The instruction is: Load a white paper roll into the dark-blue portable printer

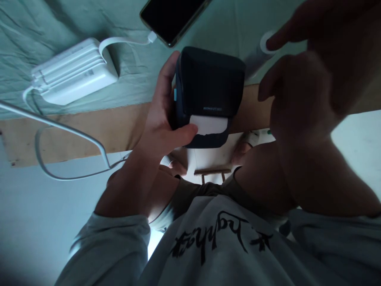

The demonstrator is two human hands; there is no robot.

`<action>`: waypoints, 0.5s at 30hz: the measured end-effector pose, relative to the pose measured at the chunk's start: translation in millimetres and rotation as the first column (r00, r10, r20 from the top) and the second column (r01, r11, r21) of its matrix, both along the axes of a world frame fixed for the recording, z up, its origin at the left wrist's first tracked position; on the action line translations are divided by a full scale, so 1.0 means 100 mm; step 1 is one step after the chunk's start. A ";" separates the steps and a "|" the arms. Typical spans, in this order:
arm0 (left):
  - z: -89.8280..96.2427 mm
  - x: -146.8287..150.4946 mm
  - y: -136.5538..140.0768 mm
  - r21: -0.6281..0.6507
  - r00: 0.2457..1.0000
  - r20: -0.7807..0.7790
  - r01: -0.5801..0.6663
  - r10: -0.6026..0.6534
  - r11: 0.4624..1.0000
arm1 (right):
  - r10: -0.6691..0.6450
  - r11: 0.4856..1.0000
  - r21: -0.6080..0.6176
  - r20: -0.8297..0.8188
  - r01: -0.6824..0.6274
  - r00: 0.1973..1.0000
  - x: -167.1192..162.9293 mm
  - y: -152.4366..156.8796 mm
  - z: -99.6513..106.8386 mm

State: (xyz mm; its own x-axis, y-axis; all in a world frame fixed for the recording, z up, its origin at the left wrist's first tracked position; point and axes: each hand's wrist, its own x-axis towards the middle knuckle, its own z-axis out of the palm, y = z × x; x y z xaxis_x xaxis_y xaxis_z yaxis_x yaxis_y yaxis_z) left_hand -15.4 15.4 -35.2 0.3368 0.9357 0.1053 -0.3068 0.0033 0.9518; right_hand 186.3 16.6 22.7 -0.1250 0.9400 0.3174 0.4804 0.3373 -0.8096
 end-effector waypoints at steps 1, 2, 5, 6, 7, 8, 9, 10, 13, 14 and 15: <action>0.01 0.02 -0.01 -0.007 0.999 0.033 -0.008 0.008 1.000 | 0.020 1.000 0.023 0.007 -0.020 1.000 0.02 -0.02 -0.01; 0.04 0.04 -0.02 -0.018 0.998 0.065 -0.017 0.018 1.000 | 0.051 0.998 0.024 0.013 -0.052 0.999 0.03 -0.03 -0.03; 0.14 0.11 -0.08 -0.090 0.994 0.069 -0.076 0.083 0.993 | 0.197 0.980 -0.022 0.063 -0.196 0.978 0.03 -0.05 -0.12; 0.18 0.13 -0.10 -0.121 0.995 0.047 -0.087 0.093 0.989 | 0.235 0.972 -0.037 0.064 -0.233 0.970 0.02 -0.04 -0.15; 0.21 0.15 -0.12 -0.147 0.994 0.035 -0.097 0.103 0.984 | 0.247 0.968 -0.049 0.052 -0.245 0.968 0.02 -0.03 -0.18; 0.24 0.16 -0.13 -0.169 0.993 0.039 -0.100 0.108 0.981 | 0.268 0.962 -0.064 0.035 -0.265 0.963 0.01 -0.02 -0.21; 0.26 0.17 -0.13 -0.186 0.993 0.056 -0.089 0.101 0.979 | 0.291 0.954 -0.080 0.012 -0.290 0.957 0.00 -0.01 -0.23; 0.27 0.17 -0.13 -0.197 0.992 0.080 -0.080 0.097 0.977 | 0.313 0.945 -0.092 -0.014 -0.313 0.950 0.00 0.01 -0.24; 0.26 0.16 -0.12 -0.236 0.988 0.099 -0.095 0.122 0.967 | 0.354 0.929 -0.103 -0.035 -0.356 0.935 0.02 0.05 -0.27; 0.25 0.16 -0.11 -0.242 0.989 0.098 -0.087 0.114 0.966 | 0.350 0.930 -0.110 -0.021 -0.350 0.937 0.02 0.06 -0.27; 0.24 0.15 -0.11 -0.241 0.989 0.106 -0.079 0.107 0.967 | 0.340 0.933 -0.119 -0.004 -0.338 0.940 0.03 0.07 -0.28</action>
State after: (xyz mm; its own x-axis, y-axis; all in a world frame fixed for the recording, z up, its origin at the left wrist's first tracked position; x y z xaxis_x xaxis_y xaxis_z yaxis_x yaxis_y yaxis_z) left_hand -0.1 4.8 -10.8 0.2452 0.9655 -0.0882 -0.4257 0.1889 0.8849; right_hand 188.9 23.6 -4.9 -0.4474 0.8708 0.2038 0.3677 0.3869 -0.8457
